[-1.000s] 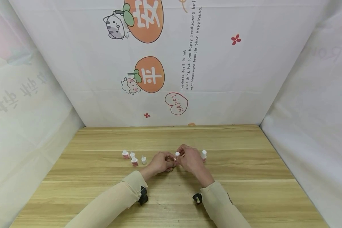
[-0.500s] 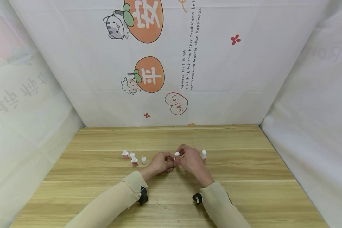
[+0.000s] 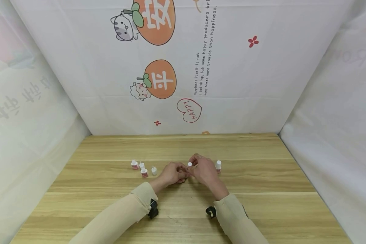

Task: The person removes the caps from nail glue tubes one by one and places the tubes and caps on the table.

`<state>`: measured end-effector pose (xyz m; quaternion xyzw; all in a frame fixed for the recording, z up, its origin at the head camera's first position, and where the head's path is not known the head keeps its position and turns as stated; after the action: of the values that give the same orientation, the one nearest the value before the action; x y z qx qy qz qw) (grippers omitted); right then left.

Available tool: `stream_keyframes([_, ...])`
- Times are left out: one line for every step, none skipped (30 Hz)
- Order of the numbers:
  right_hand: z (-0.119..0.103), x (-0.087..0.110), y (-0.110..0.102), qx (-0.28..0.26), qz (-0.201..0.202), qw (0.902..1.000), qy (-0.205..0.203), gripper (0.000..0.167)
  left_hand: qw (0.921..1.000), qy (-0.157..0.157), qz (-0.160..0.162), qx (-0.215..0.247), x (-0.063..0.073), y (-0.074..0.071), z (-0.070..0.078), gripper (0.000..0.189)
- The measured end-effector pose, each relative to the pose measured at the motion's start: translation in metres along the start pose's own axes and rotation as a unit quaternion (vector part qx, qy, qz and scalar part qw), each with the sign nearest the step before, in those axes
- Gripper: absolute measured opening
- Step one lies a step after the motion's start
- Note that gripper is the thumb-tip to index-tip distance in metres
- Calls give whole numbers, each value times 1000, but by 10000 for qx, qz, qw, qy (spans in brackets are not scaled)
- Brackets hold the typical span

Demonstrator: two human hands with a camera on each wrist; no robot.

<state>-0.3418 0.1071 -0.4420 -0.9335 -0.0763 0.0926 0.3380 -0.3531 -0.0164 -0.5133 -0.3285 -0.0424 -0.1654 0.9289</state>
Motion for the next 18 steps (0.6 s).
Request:
stream_keyframes([0, 0, -1, 11, 20, 10000, 17, 17, 10000, -8, 1, -3, 0, 0, 0, 10])
stream_keyframes([0, 0, -1, 33, 41, 10000, 33, 17, 10000, -3, 3, -18, 0, 0, 0, 10])
stream_keyframes([1, 0, -1, 56, 57, 10000, 46, 17, 10000, 0, 7, -28, 0, 0, 0, 10])
stream_keyframes([1, 0, -2, 76, 69, 9999, 46, 17, 10000, 6, 9, -29, 0, 0, 0, 10])
stream_keyframes([1, 0, -2, 79, 79, 9999, 39, 16, 10000, 17, 12, -38, 0, 0, 0, 10])
stream_keyframes([1, 0, -2, 76, 83, 9999, 27, 16, 10000, 28, 12, -40, 0, 0, 0, 10])
stream_keyframes([0, 0, -2, 74, 76, 9999, 8, 15, 10000, 37, 16, -49, 0, -1, 1, 10])
stream_keyframes([0, 0, -2, 61, 68, 10000, -9, 15, 10000, 46, 18, -49, 0, -1, 1, 10])
stream_keyframes([0, 0, -2, 53, 60, 10000, -20, 15, 10000, 47, 22, -43, 0, -1, 1, 10])
stream_keyframes([0, 0, -1, 39, 53, 10000, -23, 15, 10000, 49, 23, -41, 1, -1, 1, 10])
stream_keyframes([0, 0, -1, 36, 51, 10000, -13, 15, 10000, 47, 23, -34, 1, -1, 1, 10])
stream_keyframes([0, 0, -1, 43, 52, 10000, 2, 16, 10000, 40, 26, -31, 1, -1, 1, 10])
stream_keyframes([0, 0, -2, 63, 59, 10000, 14, 16, 10000, 32, 27, -19, 1, -1, 1, 10])
stream_keyframes([0, 0, -2, 79, 65, 9999, 25, 16, 10000, 29, 28, -14, 1, -1, 1, 9])
stream_keyframes([0, 0, -2, 93, 70, 9999, 34, 16, 10000, 24, 30, -11, 1, -1, 1, 9])
stream_keyframes([0, 0, -2, 114, 72, 9999, 33, 16, 10000, 18, 33, -12, 1, -1, 1, 9])
stream_keyframes([0, 0, -2, 129, 75, 9999, 24, 15, 10000, 11, 33, -9, 1, -1, 1, 9])
stream_keyframes([0, 0, -2, 132, 76, 9999, 8, 15, 10000, 6, 37, -20, 1, -1, 1, 9])
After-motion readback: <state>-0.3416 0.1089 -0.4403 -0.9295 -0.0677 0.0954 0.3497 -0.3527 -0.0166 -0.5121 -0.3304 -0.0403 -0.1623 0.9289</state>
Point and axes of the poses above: each hand's wrist, its own x-axis away from the middle knuckle, its own y-axis out of the palm, z = x × y, the point moved 9 cm from there along -x, towards the middle knuckle, and after that the axes turned 13 degrees about -x, right-handed, at the moved point
